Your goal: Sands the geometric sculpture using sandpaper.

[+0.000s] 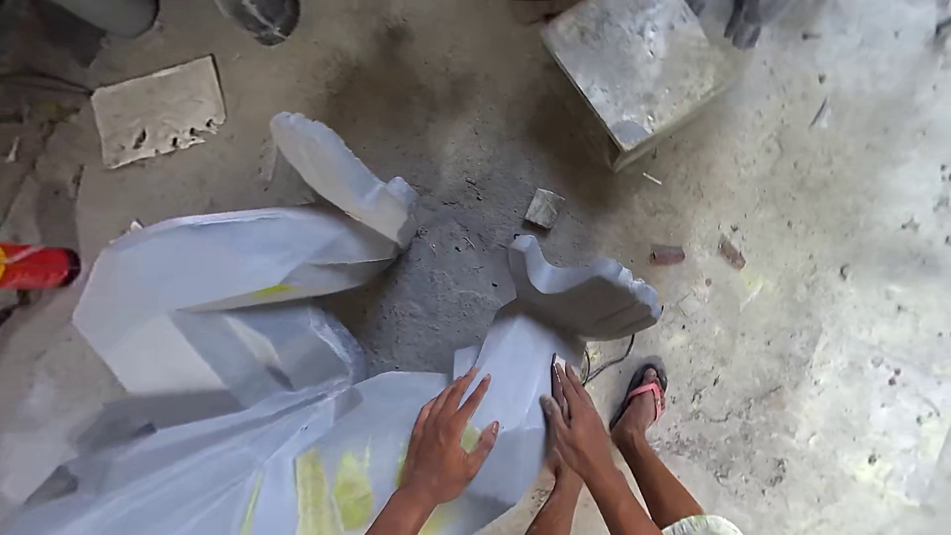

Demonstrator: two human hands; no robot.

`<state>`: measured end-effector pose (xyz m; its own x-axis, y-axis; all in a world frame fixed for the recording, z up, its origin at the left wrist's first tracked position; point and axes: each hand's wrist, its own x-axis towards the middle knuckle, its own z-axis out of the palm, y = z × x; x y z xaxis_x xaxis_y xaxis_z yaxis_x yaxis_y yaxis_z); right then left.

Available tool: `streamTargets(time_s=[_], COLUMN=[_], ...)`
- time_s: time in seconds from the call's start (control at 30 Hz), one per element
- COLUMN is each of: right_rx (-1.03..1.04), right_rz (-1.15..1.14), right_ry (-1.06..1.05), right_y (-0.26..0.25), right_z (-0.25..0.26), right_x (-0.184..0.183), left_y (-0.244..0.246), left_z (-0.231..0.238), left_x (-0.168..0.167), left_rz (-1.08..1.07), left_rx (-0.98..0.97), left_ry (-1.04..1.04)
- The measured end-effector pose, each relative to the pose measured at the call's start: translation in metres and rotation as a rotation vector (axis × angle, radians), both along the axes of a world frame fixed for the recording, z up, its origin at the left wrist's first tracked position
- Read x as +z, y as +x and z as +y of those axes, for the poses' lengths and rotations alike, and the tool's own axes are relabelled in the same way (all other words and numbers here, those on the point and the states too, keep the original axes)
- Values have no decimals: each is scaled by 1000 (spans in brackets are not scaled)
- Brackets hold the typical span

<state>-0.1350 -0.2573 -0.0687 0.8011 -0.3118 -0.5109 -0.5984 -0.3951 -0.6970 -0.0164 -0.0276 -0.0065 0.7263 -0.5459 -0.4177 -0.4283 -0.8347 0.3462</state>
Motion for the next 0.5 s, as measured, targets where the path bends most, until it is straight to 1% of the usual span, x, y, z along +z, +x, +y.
streamTargets(time_s=[0.07, 0.13, 0.17, 0.23, 0.27, 0.33, 0.4, 0.5], right_rx=[39, 82, 144, 338, 422, 514, 556, 640], right_rz=[35, 1, -19, 14, 61, 158, 210, 161], right_ry=[65, 145, 191, 262, 234, 59, -88, -166], right_y=[2, -4, -4, 0, 5, 15, 25, 28], right_z=[-1, -5, -12, -28, -33, -36, -33, -39], right_x=[19, 30, 33, 37, 40, 43, 43, 42], left_y=[0, 4, 11, 31, 42, 61, 73, 75], left_z=[-7, -24, -37, -63, -76, -103, -128, -153], left_x=[0, 3, 4, 3, 1, -10, -27, -50], left_rz=[9, 74, 137, 301, 385, 501, 497, 449], left_rx=[61, 199, 285, 410, 434, 467, 519, 590], left_ry=[41, 117, 155, 243, 293, 369, 404, 423])
